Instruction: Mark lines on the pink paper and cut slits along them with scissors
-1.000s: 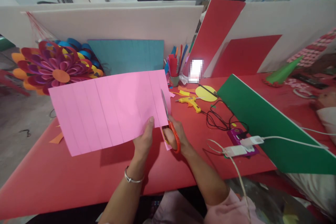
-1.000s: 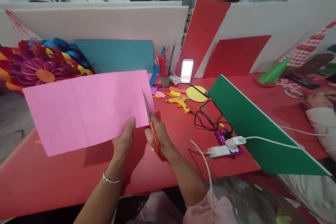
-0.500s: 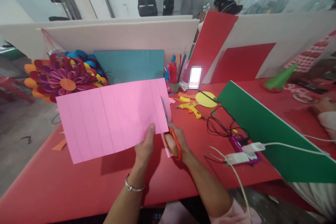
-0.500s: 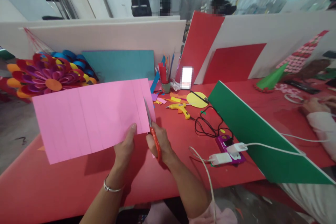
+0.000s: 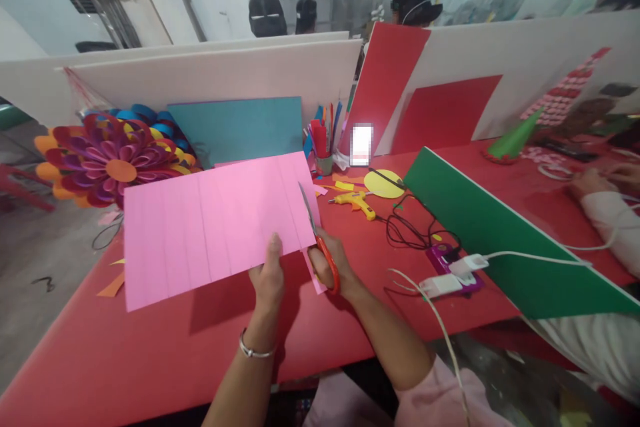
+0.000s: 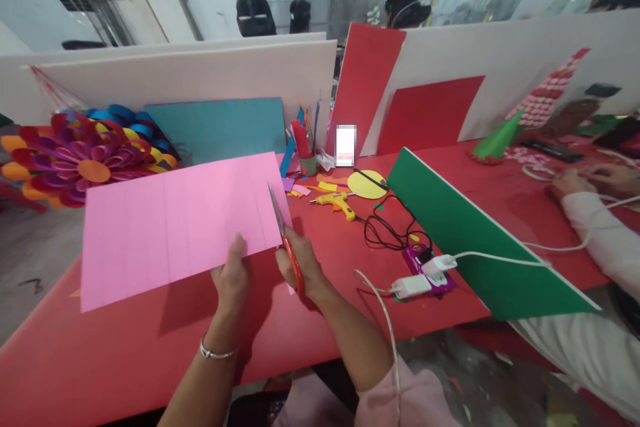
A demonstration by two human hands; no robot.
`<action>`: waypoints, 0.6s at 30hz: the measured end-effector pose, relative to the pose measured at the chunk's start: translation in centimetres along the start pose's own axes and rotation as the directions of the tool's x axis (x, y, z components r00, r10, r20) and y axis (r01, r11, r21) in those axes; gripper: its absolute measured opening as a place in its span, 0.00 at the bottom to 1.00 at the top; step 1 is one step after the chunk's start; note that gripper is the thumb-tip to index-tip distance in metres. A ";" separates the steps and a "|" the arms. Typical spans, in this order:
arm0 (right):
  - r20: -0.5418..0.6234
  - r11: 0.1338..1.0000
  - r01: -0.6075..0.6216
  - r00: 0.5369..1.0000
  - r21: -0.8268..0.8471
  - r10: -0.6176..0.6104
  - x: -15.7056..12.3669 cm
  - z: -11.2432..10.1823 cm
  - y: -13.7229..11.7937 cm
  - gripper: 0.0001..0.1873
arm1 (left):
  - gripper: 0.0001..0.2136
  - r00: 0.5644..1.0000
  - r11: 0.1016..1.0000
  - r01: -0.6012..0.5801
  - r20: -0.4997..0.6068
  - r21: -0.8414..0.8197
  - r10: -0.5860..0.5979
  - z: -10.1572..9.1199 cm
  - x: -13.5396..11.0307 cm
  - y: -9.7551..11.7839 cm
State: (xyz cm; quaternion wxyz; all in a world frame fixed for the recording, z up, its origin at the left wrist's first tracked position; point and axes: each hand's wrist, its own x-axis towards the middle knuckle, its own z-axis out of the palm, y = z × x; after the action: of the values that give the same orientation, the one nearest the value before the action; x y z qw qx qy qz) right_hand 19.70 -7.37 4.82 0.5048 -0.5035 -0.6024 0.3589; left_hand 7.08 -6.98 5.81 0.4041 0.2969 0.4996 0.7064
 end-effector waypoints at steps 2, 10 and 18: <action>-0.007 1.000 0.007 1.000 0.009 -0.007 0.1 0.0 0.2 0.05 | 0.20 0.998 0.997 0.045 -0.031 -0.067 -0.047 0.1 0.1 0.0; -0.040 0.998 0.040 0.998 -0.047 -0.042 0.3 0.1 0.6 0.05 | 0.18 0.991 0.992 0.128 -0.048 -0.017 -0.128 -0.3 0.5 0.3; -0.076 0.996 0.054 0.995 -0.071 -0.059 0.3 -0.1 0.8 0.08 | 0.23 0.996 0.986 0.037 0.083 -0.164 -0.024 0.6 0.4 1.3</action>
State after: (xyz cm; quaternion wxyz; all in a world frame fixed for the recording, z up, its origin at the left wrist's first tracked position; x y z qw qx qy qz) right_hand 19.98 -6.91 4.14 0.5203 -0.5168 -0.6083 0.3037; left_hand 7.06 -6.61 7.28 0.4579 0.2830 0.4273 0.7264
